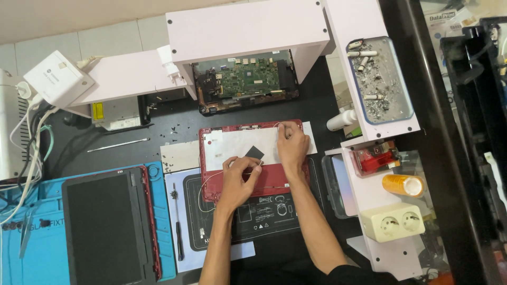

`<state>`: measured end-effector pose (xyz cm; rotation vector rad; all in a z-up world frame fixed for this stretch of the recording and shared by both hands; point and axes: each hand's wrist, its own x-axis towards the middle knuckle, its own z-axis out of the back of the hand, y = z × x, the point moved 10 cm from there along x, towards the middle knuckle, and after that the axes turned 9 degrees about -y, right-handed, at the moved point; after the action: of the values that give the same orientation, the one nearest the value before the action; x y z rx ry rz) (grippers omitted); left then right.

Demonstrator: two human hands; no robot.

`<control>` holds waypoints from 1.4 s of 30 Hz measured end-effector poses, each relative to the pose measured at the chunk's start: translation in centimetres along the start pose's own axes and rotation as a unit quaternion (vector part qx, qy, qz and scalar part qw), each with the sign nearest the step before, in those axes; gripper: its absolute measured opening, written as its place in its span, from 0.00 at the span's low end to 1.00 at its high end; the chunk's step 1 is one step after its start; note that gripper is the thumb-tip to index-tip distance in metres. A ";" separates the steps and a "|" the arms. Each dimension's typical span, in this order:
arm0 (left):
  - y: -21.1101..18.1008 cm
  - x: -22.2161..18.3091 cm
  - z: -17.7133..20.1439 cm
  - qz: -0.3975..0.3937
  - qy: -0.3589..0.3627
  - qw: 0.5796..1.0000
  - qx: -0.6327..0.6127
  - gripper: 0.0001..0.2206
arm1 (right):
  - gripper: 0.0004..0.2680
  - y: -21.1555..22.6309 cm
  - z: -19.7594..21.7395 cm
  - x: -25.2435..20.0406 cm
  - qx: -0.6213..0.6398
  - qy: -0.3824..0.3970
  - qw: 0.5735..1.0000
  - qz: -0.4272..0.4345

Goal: The person disassembles a laptop screen assembly on a workbench. They use a screwdriver to remove screws from the bezel, then detach the screen panel and disconnect the ribbon cable from the back of the assembly.

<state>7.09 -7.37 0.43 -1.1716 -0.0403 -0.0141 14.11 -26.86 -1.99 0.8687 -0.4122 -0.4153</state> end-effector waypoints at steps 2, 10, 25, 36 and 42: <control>0.0 0.0 0.0 0.000 0.000 1.000 0.002 0.08 | 0.05 0.1 0.0 -0.1 -0.003 -0.019 1.000 0.009; 0.1 -0.1 0.3 -0.006 -0.013 1.000 -0.012 0.07 | 0.04 0.1 0.1 -0.2 0.003 -0.018 0.998 0.068; 0.3 -0.1 0.5 -0.011 0.002 1.000 -0.025 0.07 | 0.05 2.3 -0.4 -0.3 -0.064 0.062 0.988 0.126; 0.5 0.0 0.2 0.014 0.009 0.999 -0.034 0.07 | 0.03 2.3 0.6 -0.8 -0.007 -0.009 0.993 0.114; 0.8 0.1 0.0 0.016 0.007 0.999 -0.029 0.07 | 0.02 2.1 0.3 -1.2 0.032 0.025 0.990 0.132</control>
<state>7.24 -7.07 -0.35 -1.2298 -0.0095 0.0042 13.30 -25.23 -0.31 0.8716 -0.4891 -0.1368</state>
